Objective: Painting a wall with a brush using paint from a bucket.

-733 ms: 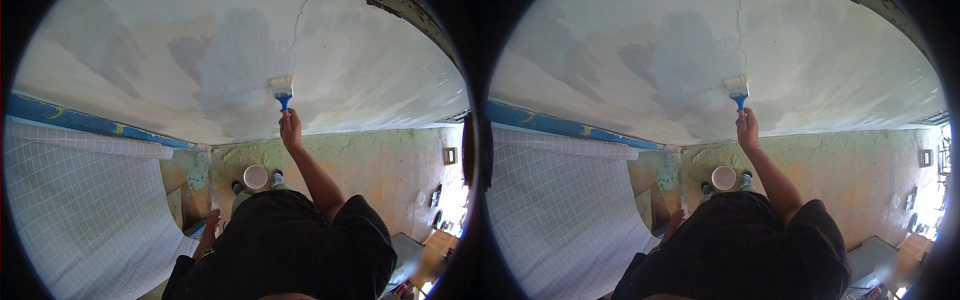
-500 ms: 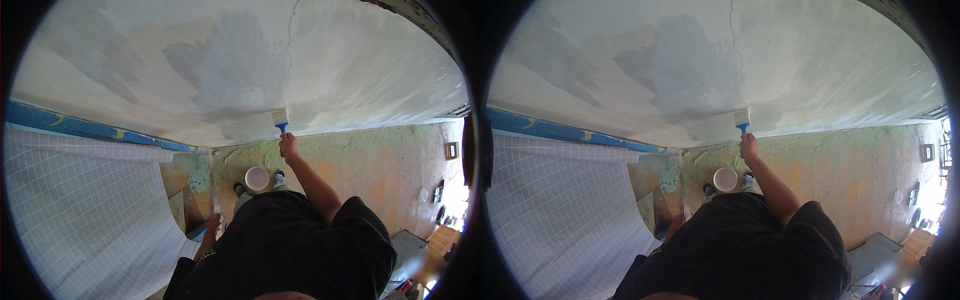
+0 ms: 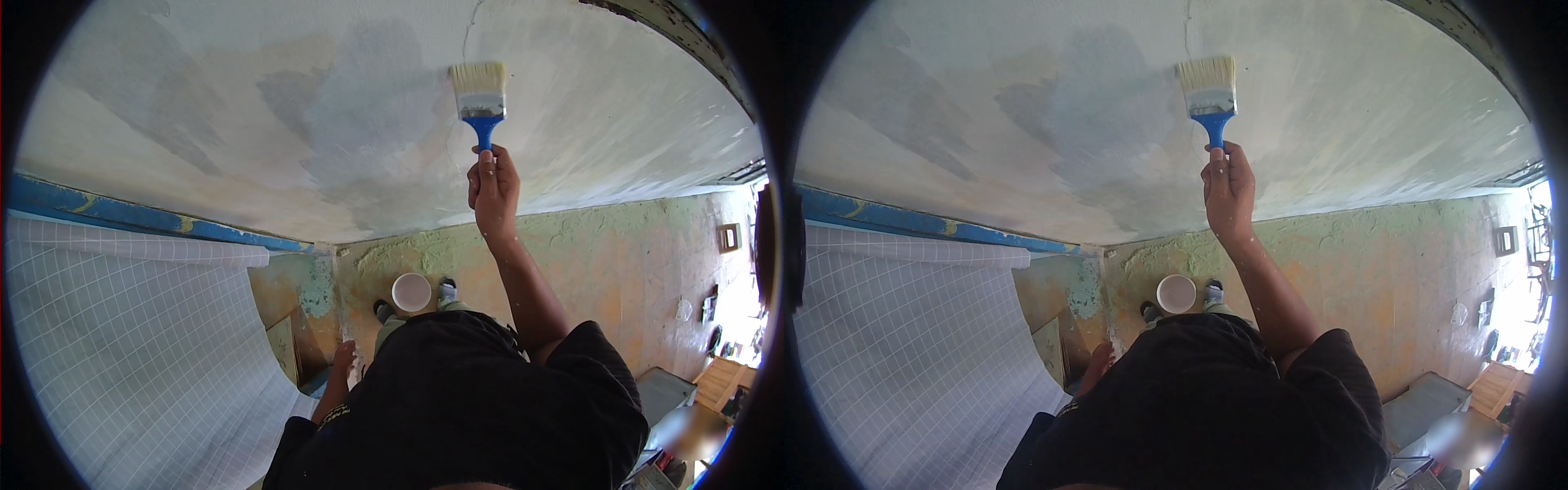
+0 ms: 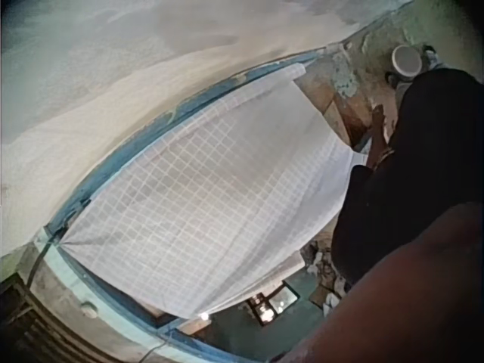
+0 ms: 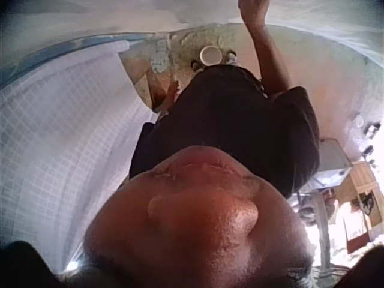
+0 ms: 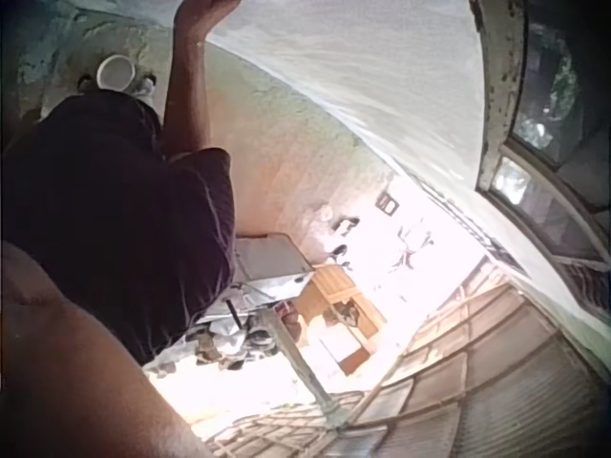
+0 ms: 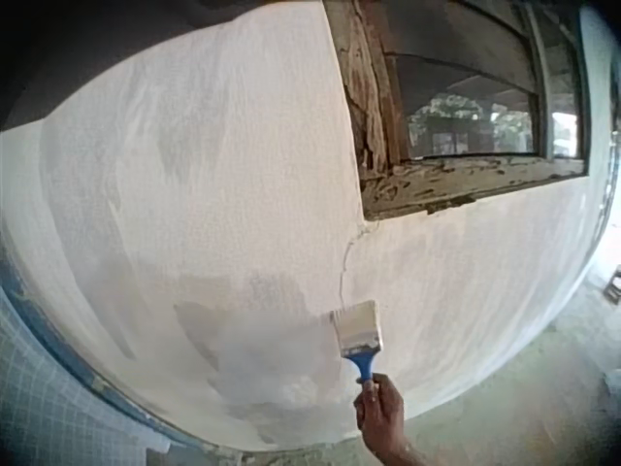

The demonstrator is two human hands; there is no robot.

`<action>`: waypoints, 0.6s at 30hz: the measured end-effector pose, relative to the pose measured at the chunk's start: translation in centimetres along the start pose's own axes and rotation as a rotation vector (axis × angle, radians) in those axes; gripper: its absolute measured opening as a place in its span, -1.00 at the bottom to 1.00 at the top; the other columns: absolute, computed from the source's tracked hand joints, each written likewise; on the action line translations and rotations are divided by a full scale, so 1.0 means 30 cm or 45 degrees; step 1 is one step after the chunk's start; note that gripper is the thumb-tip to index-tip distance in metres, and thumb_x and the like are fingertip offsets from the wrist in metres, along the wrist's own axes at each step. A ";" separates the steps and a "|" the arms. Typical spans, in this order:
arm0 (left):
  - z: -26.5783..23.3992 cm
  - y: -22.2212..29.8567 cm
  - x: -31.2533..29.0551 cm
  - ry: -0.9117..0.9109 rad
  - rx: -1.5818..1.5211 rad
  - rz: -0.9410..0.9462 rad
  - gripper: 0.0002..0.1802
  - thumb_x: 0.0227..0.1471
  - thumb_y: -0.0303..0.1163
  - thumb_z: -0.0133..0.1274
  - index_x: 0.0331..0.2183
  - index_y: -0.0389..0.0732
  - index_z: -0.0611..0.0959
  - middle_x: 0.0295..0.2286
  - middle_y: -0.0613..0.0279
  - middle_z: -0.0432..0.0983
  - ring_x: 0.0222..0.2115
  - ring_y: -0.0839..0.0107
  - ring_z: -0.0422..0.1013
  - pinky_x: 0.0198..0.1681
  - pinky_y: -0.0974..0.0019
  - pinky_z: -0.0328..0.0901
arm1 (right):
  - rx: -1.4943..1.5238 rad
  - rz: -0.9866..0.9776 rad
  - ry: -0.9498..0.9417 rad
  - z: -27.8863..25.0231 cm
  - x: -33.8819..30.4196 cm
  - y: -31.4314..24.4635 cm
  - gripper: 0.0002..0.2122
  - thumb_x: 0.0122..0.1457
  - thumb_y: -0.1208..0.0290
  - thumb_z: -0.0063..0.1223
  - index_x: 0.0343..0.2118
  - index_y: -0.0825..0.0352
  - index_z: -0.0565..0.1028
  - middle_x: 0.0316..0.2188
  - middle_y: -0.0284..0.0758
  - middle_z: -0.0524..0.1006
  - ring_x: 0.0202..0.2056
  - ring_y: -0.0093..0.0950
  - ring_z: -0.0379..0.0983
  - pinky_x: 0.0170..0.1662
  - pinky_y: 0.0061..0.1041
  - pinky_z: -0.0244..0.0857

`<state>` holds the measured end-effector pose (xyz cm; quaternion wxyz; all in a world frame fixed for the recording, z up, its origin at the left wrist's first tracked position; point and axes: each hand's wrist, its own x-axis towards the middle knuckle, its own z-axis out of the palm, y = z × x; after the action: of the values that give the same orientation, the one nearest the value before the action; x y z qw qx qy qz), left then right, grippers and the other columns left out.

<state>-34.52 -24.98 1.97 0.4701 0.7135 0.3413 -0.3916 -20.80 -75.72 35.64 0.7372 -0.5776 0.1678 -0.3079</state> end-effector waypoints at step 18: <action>-0.022 -0.044 -0.044 -0.061 0.494 0.054 -0.42 0.06 0.10 -0.07 0.05 0.04 0.39 -0.06 0.27 0.35 -0.09 0.19 0.32 -0.07 -0.14 0.14 | 0.115 0.441 -0.131 -0.083 -0.045 0.042 -0.78 0.32 0.25 -0.19 -0.23 0.32 0.38 -0.71 -0.52 0.23 -0.81 -0.80 -0.06 -0.78 -0.72 -0.22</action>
<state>-36.08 -24.08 2.76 0.3400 0.7883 0.2328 -0.4570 -22.98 -76.53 33.61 0.8121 -0.5212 0.2128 -0.1536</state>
